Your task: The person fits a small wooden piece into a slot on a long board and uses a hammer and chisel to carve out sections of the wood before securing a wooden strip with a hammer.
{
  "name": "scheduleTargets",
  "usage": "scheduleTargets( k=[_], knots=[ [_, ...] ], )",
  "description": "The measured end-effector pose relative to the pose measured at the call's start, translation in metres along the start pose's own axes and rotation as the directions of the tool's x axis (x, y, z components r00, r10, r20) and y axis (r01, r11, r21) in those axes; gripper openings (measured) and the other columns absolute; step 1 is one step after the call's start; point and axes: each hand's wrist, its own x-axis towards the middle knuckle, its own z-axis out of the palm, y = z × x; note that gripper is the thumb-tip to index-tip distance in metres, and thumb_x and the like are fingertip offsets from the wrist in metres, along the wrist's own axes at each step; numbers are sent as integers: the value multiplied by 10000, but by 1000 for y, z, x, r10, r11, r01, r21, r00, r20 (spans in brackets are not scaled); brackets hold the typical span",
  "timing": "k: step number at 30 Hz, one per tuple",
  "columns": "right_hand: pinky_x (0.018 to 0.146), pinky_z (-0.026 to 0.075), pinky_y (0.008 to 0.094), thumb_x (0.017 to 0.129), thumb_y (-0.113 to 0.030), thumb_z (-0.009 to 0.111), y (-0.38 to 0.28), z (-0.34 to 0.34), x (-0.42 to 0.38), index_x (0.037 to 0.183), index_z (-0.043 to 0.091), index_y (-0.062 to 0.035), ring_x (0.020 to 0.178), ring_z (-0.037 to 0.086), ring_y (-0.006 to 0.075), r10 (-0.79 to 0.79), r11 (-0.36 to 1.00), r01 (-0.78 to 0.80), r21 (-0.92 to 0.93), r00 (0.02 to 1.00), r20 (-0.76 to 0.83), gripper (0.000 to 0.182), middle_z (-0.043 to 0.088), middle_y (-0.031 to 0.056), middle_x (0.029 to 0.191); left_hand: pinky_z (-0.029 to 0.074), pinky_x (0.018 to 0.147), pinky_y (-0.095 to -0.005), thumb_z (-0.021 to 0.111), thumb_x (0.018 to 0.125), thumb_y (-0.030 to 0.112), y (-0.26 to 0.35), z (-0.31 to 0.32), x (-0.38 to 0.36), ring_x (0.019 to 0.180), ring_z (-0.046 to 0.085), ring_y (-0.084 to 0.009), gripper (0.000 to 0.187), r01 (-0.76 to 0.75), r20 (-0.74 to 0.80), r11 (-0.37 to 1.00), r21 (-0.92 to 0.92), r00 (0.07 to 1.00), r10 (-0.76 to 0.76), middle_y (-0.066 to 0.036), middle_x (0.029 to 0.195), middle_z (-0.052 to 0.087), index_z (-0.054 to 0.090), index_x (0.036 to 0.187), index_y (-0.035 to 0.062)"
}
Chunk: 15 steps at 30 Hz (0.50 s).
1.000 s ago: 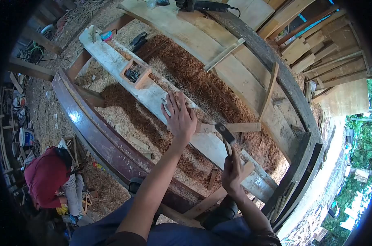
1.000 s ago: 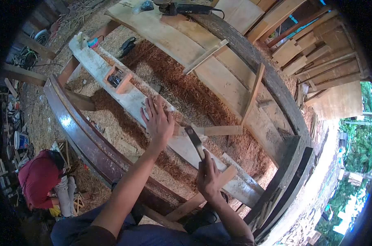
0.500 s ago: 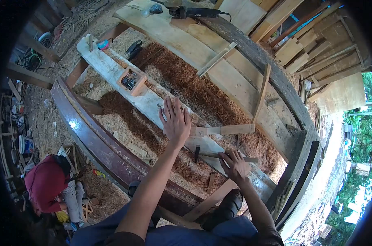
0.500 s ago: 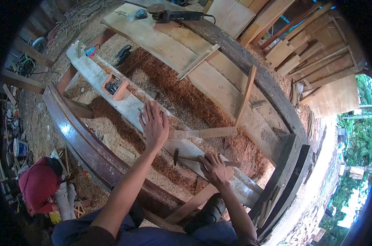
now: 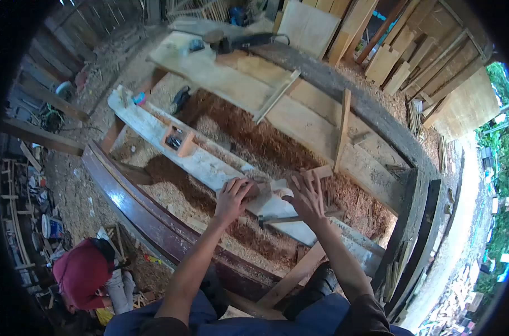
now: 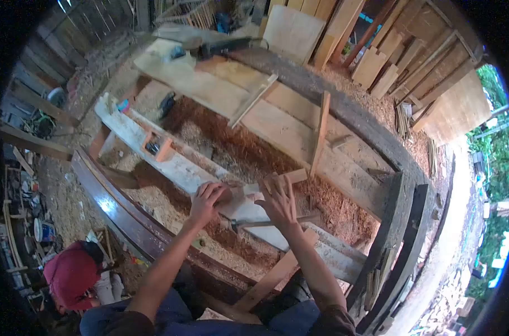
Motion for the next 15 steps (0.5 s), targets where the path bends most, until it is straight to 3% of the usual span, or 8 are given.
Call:
scheduleTargets(
  k=[3,5,6,7,9,10,13,15],
  knots=[
    [1145,335,536,866,-362,782,14,-5,43,1345,606,-113,1288,535,316,-73,997,73,17,997,37,568,568,136,1327,447,1022,-451,797,848,243,1,-35,18,1182,578,-263,578,-77,-108,987,142,990,93,-57,1271,615,596,1378,128],
    [1100,386,494,848,-386,785,13,-50,72,1282,622,-97,1265,553,317,-71,978,43,205,989,133,546,610,124,1241,459,961,-453,778,884,275,14,-83,37,1064,615,-273,498,-77,-195,985,153,975,107,-51,1169,646,633,1334,118],
    [1006,439,440,833,-385,786,13,-74,84,1243,628,-104,1177,588,300,-130,976,124,182,991,25,522,636,102,1115,463,932,-464,766,902,317,21,-114,50,1044,623,-272,496,-84,-201,976,201,971,125,-61,1179,645,633,1339,124],
    [1006,439,440,833,-385,786,16,-101,99,1243,628,-104,1177,588,300,-140,974,140,179,990,-9,522,636,102,1115,463,932,-464,766,902,317,26,-141,64,1044,623,-272,496,-90,-217,969,230,966,141,-61,1179,645,633,1339,124],
    [986,447,446,855,-455,746,17,-153,120,1249,621,-97,1080,614,304,-265,958,257,124,963,50,547,635,114,1118,461,942,-473,774,889,325,45,-194,85,1050,621,-273,494,-176,-230,944,280,942,244,-63,1171,644,639,1323,133],
    [908,448,423,797,-410,796,15,-175,125,1201,617,-104,989,606,297,-288,946,300,125,952,-103,537,601,95,1017,457,956,-497,789,858,389,65,-225,95,1052,623,-284,525,-136,-221,950,279,954,202,-68,1160,641,649,1295,134],
    [901,446,406,751,-363,822,-1,-242,112,1216,618,-113,990,602,278,-240,969,247,9,949,-204,567,599,82,1016,471,963,-484,796,848,447,115,-282,107,1040,625,-296,530,-106,-275,917,384,935,223,-71,1124,640,649,1230,110],
    [894,442,404,735,-351,829,-10,-263,94,1200,628,-120,973,598,266,-202,974,220,60,954,-222,557,595,75,1015,479,951,-497,792,843,468,139,-302,99,1026,629,-306,541,-111,-269,897,427,932,243,-84,1108,636,649,1215,102]
  ],
)
